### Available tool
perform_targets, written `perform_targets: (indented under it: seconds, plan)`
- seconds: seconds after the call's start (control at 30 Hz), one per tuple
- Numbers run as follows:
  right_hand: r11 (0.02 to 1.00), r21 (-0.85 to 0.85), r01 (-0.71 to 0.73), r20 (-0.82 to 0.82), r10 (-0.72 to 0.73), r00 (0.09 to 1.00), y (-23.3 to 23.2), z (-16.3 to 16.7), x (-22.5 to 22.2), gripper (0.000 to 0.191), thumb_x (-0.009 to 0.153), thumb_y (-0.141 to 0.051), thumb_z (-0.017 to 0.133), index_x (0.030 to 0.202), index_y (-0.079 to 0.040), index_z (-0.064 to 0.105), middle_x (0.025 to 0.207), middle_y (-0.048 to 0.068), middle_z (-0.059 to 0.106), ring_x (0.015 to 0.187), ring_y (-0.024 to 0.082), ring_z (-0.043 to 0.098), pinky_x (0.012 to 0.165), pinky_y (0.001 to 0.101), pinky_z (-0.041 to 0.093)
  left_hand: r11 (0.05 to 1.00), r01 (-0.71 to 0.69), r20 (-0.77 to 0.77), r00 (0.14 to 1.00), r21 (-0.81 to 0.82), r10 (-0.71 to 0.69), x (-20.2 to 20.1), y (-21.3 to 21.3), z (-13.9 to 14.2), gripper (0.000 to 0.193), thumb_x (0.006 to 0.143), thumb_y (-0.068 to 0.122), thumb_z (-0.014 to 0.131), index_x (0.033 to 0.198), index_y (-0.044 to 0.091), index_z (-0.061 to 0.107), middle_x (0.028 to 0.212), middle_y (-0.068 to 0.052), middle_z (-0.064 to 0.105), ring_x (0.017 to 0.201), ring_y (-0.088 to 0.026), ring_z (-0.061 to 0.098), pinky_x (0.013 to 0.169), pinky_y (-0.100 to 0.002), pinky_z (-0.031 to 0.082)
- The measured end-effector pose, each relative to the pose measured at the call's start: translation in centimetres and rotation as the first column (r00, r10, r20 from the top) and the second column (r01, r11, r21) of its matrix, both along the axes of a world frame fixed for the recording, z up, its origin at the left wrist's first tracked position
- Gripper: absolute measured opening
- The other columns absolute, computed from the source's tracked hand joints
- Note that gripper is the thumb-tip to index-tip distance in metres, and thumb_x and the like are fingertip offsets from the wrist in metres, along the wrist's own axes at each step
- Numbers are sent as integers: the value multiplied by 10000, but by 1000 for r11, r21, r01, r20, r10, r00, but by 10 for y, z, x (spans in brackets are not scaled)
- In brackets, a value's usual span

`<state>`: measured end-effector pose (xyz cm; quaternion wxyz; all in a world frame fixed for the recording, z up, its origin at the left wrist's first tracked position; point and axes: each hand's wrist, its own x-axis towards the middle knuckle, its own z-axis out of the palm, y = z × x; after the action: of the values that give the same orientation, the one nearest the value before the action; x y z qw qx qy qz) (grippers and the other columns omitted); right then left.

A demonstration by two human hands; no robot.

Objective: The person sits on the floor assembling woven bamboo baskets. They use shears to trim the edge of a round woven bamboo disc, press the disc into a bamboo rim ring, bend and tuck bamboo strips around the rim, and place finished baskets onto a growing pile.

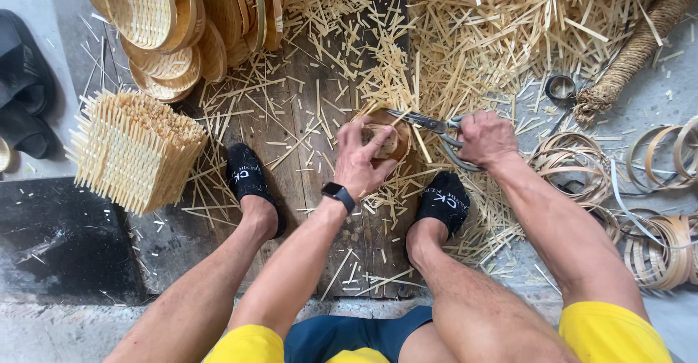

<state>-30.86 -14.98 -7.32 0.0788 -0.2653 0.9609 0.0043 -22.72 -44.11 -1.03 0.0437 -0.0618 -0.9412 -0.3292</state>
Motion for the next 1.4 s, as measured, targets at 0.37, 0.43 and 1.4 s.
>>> perform_targets:
  seconds: [0.37, 0.43, 1.4]
  plan:
    - [877, -159, 454, 588, -286, 757, 4, 24, 9, 672, 797, -605, 734, 1111, -19, 633, 1034, 197, 601, 984, 334, 598, 876, 497, 504, 942, -330, 73, 943, 57, 325, 9, 24, -11, 632, 723, 398, 896, 1309, 304, 677, 1315, -260, 538, 1167, -430, 542, 976, -509, 520]
    - [871, -141, 470, 554, -324, 767, 6, 30, 20, 697, 837, -602, 701, 1171, 1, 603, 1085, 209, 594, 1048, 345, 585, 932, 506, 483, 941, -336, 58, 941, 51, 333, 10, 23, -11, 630, 717, 401, 902, 1299, 306, 680, 1297, -259, 538, 1155, -431, 541, 962, -509, 520]
    - [997, -46, 56, 34, -55, 998, 19, 1, 2, 442, 894, -454, 698, 943, -21, 622, 920, 147, 606, 879, 282, 612, 762, 412, 525, 939, -311, 106, 949, 144, 298, 7, 11, -9, 975, 634, 263, 936, 1473, 148, 453, 1408, -192, 487, 1349, -412, 451, 1160, -513, 412]
